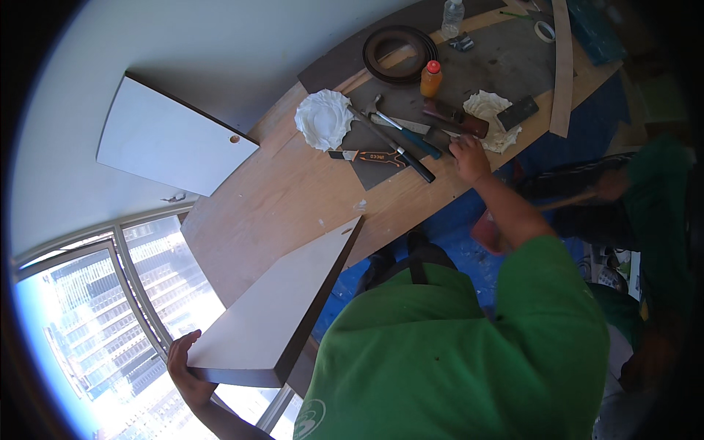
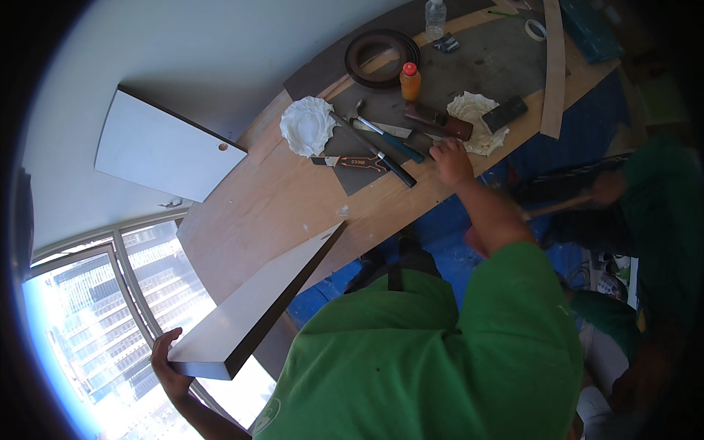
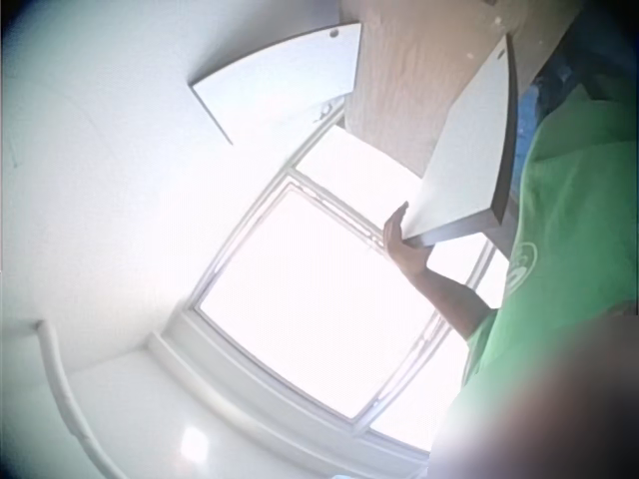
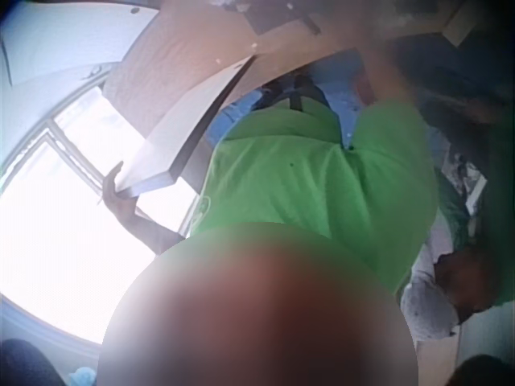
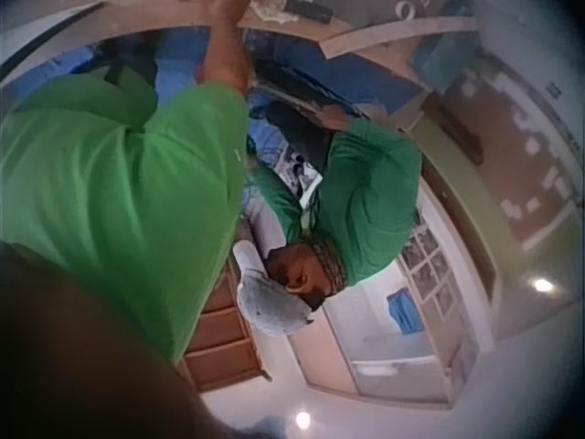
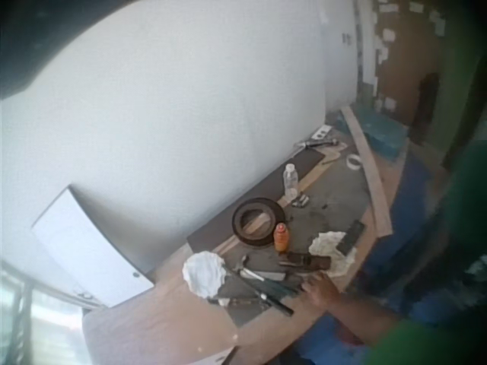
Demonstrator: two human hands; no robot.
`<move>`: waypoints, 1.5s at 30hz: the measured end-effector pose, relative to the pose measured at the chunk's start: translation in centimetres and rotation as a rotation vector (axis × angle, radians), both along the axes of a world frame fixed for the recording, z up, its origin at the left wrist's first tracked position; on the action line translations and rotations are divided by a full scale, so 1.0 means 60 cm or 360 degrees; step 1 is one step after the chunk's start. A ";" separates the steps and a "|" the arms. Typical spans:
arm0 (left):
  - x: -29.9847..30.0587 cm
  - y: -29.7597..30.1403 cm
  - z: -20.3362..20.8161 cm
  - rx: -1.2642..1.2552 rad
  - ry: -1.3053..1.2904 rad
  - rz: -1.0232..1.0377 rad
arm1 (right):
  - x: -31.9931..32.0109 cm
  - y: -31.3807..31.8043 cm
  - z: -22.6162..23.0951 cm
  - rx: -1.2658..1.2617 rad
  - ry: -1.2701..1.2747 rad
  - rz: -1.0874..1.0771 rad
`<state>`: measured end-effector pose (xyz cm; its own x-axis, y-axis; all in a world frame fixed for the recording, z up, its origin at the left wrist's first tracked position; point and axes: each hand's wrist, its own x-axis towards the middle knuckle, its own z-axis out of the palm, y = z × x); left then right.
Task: The person sands the edges of a cabinet door with sandpaper, then uses a chisel to trim the edge banding. The person flips the door and continues trimming the opposite edge. Another person sweeps the floor in the background.
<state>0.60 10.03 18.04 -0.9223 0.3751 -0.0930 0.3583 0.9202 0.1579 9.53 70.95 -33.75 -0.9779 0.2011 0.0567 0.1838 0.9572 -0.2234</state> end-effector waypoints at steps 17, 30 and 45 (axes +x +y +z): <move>-0.005 -0.003 -0.001 0.0022 0.0013 0.0006 | -0.024 0.024 0.047 0.0078 -0.0159 -0.0442; 0.000 0.010 0.000 0.0039 0.0048 0.0004 | -0.093 0.063 0.033 -0.0162 -0.0377 -0.0781; 0.018 0.018 0.001 0.0007 0.0095 0.0028 | -0.066 0.035 0.029 -0.0049 -0.0170 -0.0589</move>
